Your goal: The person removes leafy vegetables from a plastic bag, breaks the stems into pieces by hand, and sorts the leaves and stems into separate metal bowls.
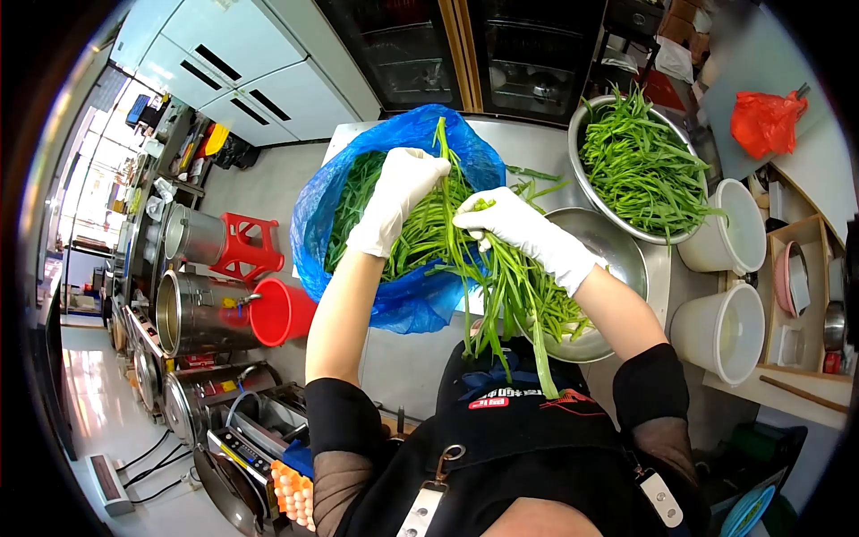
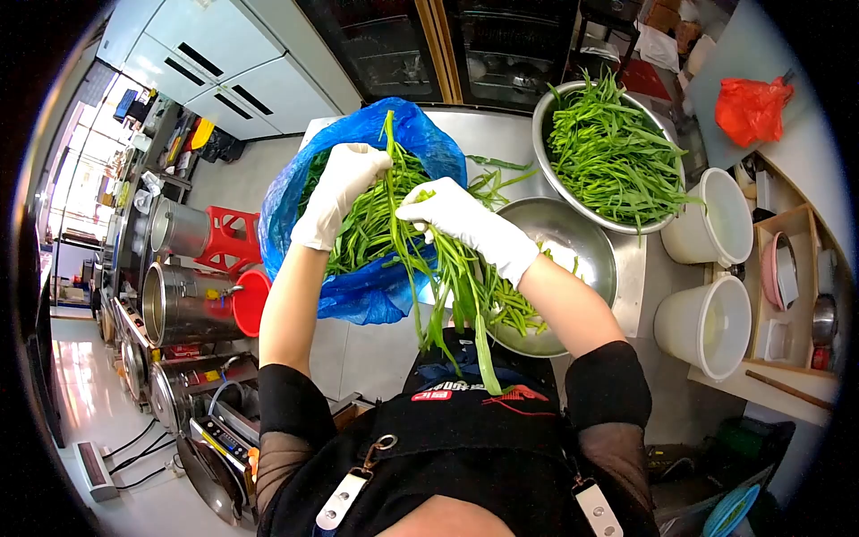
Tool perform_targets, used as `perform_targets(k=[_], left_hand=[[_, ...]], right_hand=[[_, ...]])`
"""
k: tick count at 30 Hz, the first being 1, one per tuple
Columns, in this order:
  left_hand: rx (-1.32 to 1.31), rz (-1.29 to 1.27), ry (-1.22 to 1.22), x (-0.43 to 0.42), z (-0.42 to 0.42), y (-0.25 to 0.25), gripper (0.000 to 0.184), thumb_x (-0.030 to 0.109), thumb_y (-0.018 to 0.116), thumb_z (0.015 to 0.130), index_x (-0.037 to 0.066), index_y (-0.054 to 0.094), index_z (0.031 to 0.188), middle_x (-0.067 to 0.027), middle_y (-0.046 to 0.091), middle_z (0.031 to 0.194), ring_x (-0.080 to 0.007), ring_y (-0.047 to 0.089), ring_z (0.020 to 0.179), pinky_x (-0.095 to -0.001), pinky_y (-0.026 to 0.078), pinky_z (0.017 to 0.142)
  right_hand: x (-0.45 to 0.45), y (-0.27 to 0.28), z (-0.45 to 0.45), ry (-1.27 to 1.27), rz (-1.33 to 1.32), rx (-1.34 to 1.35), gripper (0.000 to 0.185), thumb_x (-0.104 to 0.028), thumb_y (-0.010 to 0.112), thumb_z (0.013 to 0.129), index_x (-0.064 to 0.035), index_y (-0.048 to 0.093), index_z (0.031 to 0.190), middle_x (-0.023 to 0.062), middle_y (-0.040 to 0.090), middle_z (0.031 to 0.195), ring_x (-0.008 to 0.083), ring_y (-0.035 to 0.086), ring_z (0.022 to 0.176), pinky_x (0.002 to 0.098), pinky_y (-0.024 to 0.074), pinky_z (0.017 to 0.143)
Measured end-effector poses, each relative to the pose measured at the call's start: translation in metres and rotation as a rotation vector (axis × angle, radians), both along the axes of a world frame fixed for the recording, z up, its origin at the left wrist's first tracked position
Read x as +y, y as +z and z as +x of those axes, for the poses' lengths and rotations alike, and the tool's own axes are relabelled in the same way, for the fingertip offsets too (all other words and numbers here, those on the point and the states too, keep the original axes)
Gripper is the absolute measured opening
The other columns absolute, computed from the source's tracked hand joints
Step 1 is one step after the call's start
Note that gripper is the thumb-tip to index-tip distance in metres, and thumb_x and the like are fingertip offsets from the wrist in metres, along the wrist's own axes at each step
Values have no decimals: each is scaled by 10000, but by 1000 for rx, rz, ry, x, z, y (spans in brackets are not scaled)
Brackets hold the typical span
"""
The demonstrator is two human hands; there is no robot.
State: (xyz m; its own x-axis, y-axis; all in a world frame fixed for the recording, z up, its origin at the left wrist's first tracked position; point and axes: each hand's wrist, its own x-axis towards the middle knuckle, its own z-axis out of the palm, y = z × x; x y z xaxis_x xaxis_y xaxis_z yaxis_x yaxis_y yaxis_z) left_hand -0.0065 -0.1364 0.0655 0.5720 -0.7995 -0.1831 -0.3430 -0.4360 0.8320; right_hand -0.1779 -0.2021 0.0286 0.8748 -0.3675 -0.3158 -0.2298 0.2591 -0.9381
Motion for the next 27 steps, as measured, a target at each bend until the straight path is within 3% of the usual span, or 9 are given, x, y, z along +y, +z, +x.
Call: perform_targets(k=[7,13,14,17,18,19,21,25,27], left_hand=[[-44,2,17,-6,-4,-6,168,161,668,755,4,660,696,-42,627,658,-99,533,592,-257,435,580],[-40,7,-108,2,-10,0,301,297,693,803,-4,684,802,-85,668,740,-143,604,686,-287,475,677],[-100,15,-105,4,-10,3,372,349,686,840,-21,687,881,-109,693,823,-160,627,760,-297,484,738],[-547,-348,-64,11,16,-21,229,245,638,887,49,688,994,-117,681,976,-233,647,851,-330,504,802],[-637,-391,-40,17,16,-14,171,129,631,885,91,677,1046,-108,658,1024,-261,638,881,-329,508,800],[-728,-470,-77,20,22,-12,260,44,652,854,101,657,1108,-111,652,1063,-264,637,934,-324,510,823],[-863,-637,-173,21,24,-5,335,9,653,839,122,649,1154,-107,644,1111,-270,631,987,-331,511,870],[-920,-577,-392,28,3,7,404,-16,634,845,155,641,1211,-106,628,1185,-282,617,1051,-338,503,922],[-766,-576,-377,27,1,-2,435,-26,622,849,166,635,1239,-117,632,1190,-287,624,1040,-343,503,921]], right_hand=[[-3,-6,2,-20,-3,-50,170,-157,677,857,10,658,879,20,581,659,86,525,530,222,432,487],[-6,-18,0,-63,-64,0,125,-98,659,837,25,653,861,35,593,658,96,529,536,225,436,487],[-7,-17,-6,-61,-30,-25,113,-89,659,830,22,653,850,32,591,650,95,530,534,221,436,487],[-14,-21,-23,43,-58,-14,95,-66,661,838,17,634,874,36,592,654,87,540,527,220,443,494],[-15,-21,-30,78,-53,-19,91,-63,659,839,15,628,874,42,592,651,87,538,527,222,439,495],[-16,-20,-37,125,-52,-24,93,-69,664,838,12,632,870,41,594,655,84,539,535,218,434,498],[-14,-16,-46,201,-134,-12,104,-85,673,834,6,638,869,37,597,664,80,542,544,214,431,504],[-8,-16,-54,351,-225,-54,149,-141,681,841,-3,649,886,21,610,690,77,543,563,231,440,534],[-8,-22,-55,400,-299,-117,177,-174,694,840,-8,660,890,26,620,697,89,548,570,244,443,540]])
